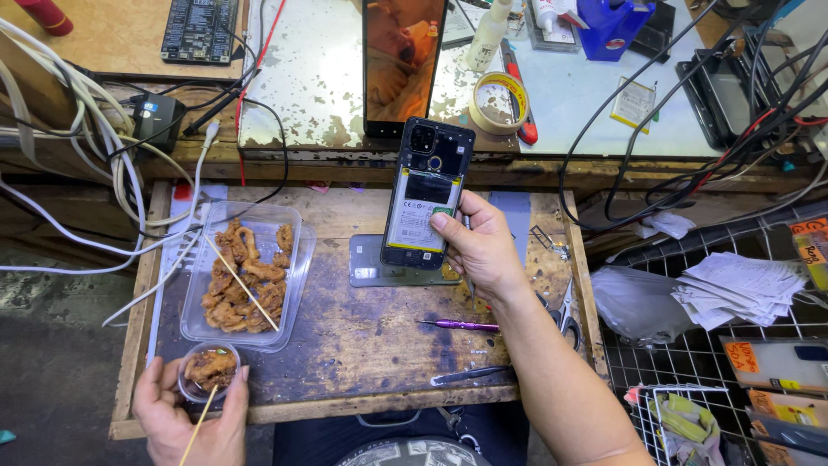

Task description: The person disassembles a smartphone by removing the back cover and internal components using a screwdriver and prying tool. They detach the battery and camera module, then reassemble the device by reconnecting components and securing the back cover.

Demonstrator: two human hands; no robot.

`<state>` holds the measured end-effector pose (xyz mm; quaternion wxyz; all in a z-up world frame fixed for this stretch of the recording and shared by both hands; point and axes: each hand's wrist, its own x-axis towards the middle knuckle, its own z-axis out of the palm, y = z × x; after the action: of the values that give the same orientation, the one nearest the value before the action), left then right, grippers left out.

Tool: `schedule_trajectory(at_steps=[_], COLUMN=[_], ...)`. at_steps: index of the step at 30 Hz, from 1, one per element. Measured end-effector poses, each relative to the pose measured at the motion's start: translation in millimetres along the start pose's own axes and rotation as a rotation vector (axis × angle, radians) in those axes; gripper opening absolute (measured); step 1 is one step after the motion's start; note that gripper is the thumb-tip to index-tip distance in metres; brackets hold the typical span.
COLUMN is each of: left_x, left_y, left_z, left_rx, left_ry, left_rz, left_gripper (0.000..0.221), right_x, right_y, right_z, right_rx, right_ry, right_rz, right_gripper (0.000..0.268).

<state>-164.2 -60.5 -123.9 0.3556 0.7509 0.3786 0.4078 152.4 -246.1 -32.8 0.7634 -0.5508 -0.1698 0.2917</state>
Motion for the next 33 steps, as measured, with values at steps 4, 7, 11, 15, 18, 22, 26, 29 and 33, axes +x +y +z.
schedule_trajectory(at_steps=[4,7,11,15,18,22,26,29,33], left_x=[5,8,-2,-40,-63,-34,48,79,82], left_y=[9,14,13,19,39,76,112,128,136], left_z=[1,-1,-10,-1,18,54,136,169,190], left_rx=[-0.005,0.054,0.261,0.197,0.057,-0.237,-0.808,-1.086,-1.226], left_ry=[-0.006,-0.001,0.13,0.062,-0.163,-0.446,-0.675,-0.901,-0.983], left_rz=[0.0,0.117,0.239,0.354,0.369,0.189,-0.315,-0.458,-0.497], left_gripper=[0.095,0.101,0.092,0.07,0.054,0.05,0.058,0.044,0.035], right_x=[1,1,0,-1,-2,-1,1,2,10], right_y=[1,2,-1,-6,-6,-1,-4,-3,-3], right_z=[-1,-1,-2,-3,-6,-4,-4,-8,-12], right_rx=[-0.027,-0.016,-0.036,-0.056,-0.05,0.094,0.102,0.045,-0.134], right_ry=[0.016,0.0,0.006,0.015,-0.046,-0.139,-0.19,-0.206,-0.177], right_rz=[0.017,0.01,0.017,0.057,0.08,0.088,0.107,0.124,0.098], right_gripper=[0.021,0.02,0.019,0.022,0.024,0.032,0.036,0.033,0.029])
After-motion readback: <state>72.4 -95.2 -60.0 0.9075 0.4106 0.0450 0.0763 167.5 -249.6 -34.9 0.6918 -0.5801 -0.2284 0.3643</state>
